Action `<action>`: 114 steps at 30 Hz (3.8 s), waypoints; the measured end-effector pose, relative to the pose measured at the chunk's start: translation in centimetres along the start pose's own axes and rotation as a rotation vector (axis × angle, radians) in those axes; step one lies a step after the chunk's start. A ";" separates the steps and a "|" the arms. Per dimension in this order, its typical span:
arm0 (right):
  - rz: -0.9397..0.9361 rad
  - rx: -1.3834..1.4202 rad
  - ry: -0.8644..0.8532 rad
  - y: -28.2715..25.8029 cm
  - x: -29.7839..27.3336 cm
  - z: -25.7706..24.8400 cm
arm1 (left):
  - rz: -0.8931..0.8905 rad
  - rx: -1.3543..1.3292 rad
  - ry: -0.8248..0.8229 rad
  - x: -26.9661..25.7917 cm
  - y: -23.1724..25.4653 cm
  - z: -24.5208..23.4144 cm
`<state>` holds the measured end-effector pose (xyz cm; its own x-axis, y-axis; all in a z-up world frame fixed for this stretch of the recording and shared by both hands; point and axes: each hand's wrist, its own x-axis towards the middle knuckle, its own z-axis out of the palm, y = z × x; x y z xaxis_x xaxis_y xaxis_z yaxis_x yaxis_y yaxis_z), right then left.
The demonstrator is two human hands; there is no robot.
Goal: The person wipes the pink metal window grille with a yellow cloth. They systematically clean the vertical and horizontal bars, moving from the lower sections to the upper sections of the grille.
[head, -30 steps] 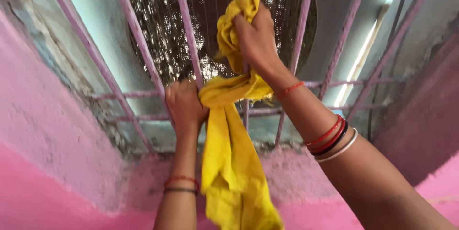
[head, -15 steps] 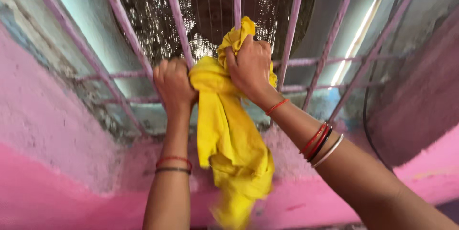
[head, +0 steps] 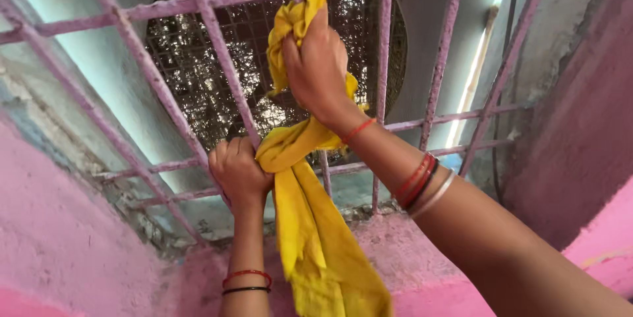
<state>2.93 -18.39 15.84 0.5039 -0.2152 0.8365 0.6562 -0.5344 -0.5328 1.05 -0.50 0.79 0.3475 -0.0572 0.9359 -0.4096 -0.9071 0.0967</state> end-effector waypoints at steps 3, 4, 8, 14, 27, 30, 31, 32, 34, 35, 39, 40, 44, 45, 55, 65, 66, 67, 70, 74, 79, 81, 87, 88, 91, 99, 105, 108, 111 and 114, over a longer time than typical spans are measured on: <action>0.003 -0.178 -0.025 2.2 -1.7 -0.2 | -0.026 0.011 -0.043 -0.5 -0.1 0.8; -0.024 -0.293 -0.013 3.3 -2.6 0.3 | 0.000 0.020 -0.039 -0.2 -0.5 1.4; -0.056 -0.430 -0.126 6.7 -11.0 0.1 | 0.049 0.029 -0.041 -1.5 -1.1 1.1; 0.116 -0.449 -0.347 6.4 -12.4 -1.3 | 0.041 -0.014 -0.050 -1.5 -0.5 -0.4; -0.078 -0.042 0.006 3.4 -4.4 0.6 | -0.056 -0.030 -0.012 -0.4 0.0 0.7; 0.087 -0.296 -0.071 5.6 -9.0 1.1 | -0.035 -0.053 -0.012 -0.4 -0.6 0.6; 0.085 -0.366 -0.090 6.1 -10.5 1.1 | -0.025 -0.052 -0.026 -0.4 -0.6 0.3; 0.044 -0.426 -0.110 6.3 -12.3 0.6 | -0.017 -0.050 -0.040 -0.3 -0.5 -0.1; 0.004 -0.450 -0.116 6.4 -13.6 0.1 | -0.007 -0.053 -0.050 0.2 -0.3 -1.2; 0.019 -0.416 -0.108 6.2 -14.2 -0.1 | -0.007 -0.060 -0.058 0.2 -0.1 -1.8; -0.025 -0.071 0.104 3.3 -15.9 -1.2 | -0.054 -0.071 -0.175 -0.1 0.5 -3.7; -0.105 -0.041 0.145 2.4 -15.9 -1.3 | -0.016 -0.046 -0.111 -0.4 0.4 -4.0; -0.247 0.009 0.174 -1.2 -14.8 0.7 | 0.000 0.165 0.104 -2.9 -1.4 -4.5; -0.236 -0.005 0.146 -1.7 -14.4 1.8 | -0.031 0.238 0.145 -3.1 -2.3 -4.3; 0.178 0.286 -0.016 -5.1 -4.3 10.2 | -0.008 -0.058 0.024 -0.5 -11.6 -2.5; 0.010 -0.227 -0.143 -0.7 -12.1 9.4 | -0.002 -0.093 0.058 -1.7 -12.3 -0.4; -0.035 -0.293 -0.160 -0.6 -13.1 8.8 | -0.005 -0.085 0.053 -1.6 -12.1 -0.4; -0.074 -0.334 -0.149 -0.6 -13.7 8.6 | 0.000 -0.071 0.057 -1.7 -11.9 -0.5; -0.106 -0.383 -0.184 -0.9 -14.4 7.6 | -0.006 -0.055 0.056 -2.1 -11.4 -0.5; 0.113 -0.221 -0.304 -1.9 -11.4 7.3 | -0.051 -0.054 0.071 -2.6 -11.3 0.3; 0.041 0.194 -0.072 -4.9 -2.3 8.9 | -0.084 -0.050 0.099 -2.0 -10.1 -0.7; -0.054 0.221 -0.031 -5.7 -0.6 9.1 | -0.067 -0.069 0.164 -1.5 -9.9 -0.9; 0.214 -0.129 -0.280 -3.2 -6.0 9.0 | -0.088 -0.069 0.140 -1.5 -10.7 -0.5; 0.089 -0.218 -0.212 -2.3 -7.6 9.0 | -0.067 -0.071 0.139 -1.3 -10.7 -0.5; -0.146 -0.407 -0.165 -0.4 -12.0 8.5 | -0.015 -0.061 0.127 -1.5 -10.6 -1.0; -0.012 0.099 -0.288 -1.4 -6.1 7.1 | -0.032 0.012 0.143 -1.2 -10.6 -0.8; 0.231 0.337 0.007 -6.5 1.3 10.3 | -0.054 -0.075 0.151 -0.5 -9.3 -2.1; 0.172 0.104 -0.002 -6.4 -0.2 10.3 | -0.135 -0.096 0.105 -1.6 -10.9 -0.5; 0.155 0.029 -0.109 -4.6 -3.0 9.6 | -0.093 -0.012 0.128 -3.4 -13.0 2.1; 0.164 -0.222 -0.266 -2.5 -7.8 8.9 | -0.050 0.137 0.126 -4.3 -14.2 3.3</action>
<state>2.32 -8.11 9.51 0.7392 -0.1085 0.6647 0.4319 -0.6810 -0.5914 8.11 11.22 -5.70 0.2530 0.0342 0.9669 -0.2733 -0.9561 0.1053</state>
